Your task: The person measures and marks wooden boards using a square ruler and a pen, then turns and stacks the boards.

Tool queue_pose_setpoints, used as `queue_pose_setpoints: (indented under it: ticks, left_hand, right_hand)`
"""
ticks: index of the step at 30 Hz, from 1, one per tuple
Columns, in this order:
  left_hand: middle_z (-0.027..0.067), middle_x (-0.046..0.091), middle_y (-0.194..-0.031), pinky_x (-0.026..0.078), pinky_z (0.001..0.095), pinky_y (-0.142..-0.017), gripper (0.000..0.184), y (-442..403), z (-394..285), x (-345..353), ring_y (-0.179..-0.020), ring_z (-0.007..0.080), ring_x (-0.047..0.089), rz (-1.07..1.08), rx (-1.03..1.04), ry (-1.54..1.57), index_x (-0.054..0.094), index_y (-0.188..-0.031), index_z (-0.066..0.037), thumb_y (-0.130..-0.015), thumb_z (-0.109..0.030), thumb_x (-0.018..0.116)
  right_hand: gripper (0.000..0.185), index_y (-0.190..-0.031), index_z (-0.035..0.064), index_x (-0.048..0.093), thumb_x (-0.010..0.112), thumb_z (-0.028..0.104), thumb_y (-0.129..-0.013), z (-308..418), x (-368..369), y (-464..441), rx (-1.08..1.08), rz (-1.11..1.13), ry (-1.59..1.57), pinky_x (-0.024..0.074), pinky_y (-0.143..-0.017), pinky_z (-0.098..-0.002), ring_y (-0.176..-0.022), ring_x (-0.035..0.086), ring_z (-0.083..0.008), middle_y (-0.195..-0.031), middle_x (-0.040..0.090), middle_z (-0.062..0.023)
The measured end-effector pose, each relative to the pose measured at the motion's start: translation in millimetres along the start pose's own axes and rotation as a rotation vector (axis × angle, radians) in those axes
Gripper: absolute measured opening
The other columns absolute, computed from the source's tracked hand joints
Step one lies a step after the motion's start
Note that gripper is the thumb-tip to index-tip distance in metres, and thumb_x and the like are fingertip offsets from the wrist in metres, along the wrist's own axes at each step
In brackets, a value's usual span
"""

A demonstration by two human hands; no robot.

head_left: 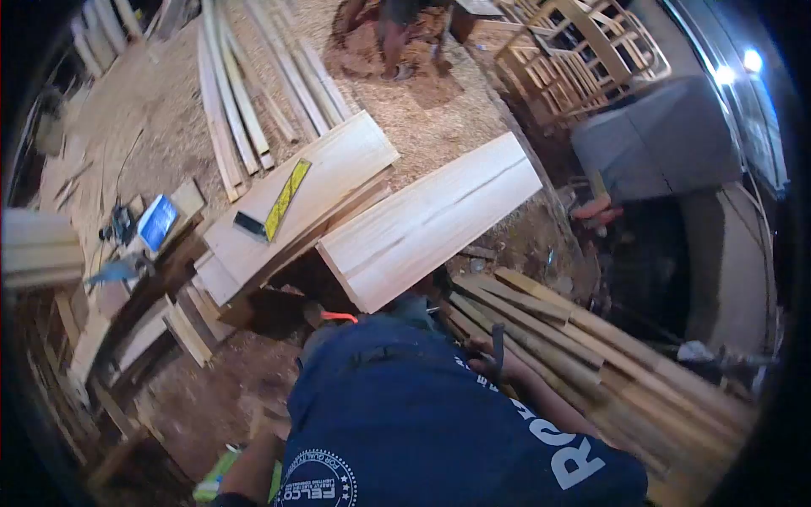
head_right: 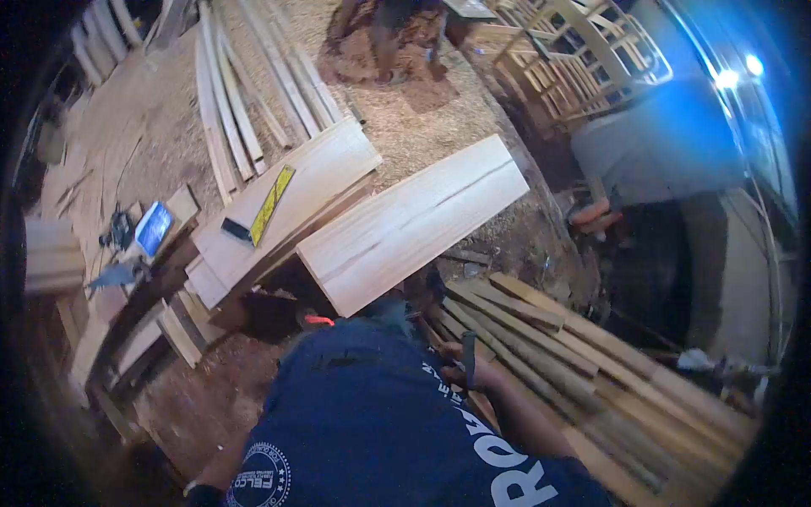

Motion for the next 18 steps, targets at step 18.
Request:
queue_pose_setpoints:
  ticks: [18]
  left_hand:
    - [0.0095,0.068,-0.136,0.049,0.0444,-0.106,0.059,-77.2,-91.4,207.5,-0.121,0.0245,0.066,0.050,0.252,0.752,0.062,-0.137,0.000,-0.094,-0.038,0.072]
  right_hand:
    - [0.034,-0.094,-0.0014,0.067,0.063,0.032,-0.096,-11.4,-216.1,-89.2,0.044,-0.051,0.642,0.0522,-0.078,-0.0418,-0.087,0.068,-0.0303,-0.091,0.071,-0.0204]
Point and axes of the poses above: each hand's wrist, its own y-axis away from the middle knuckle, its own x-axis out of the palm, z = x × y, the point moved 5 cm from there along -y, towards the middle knuckle
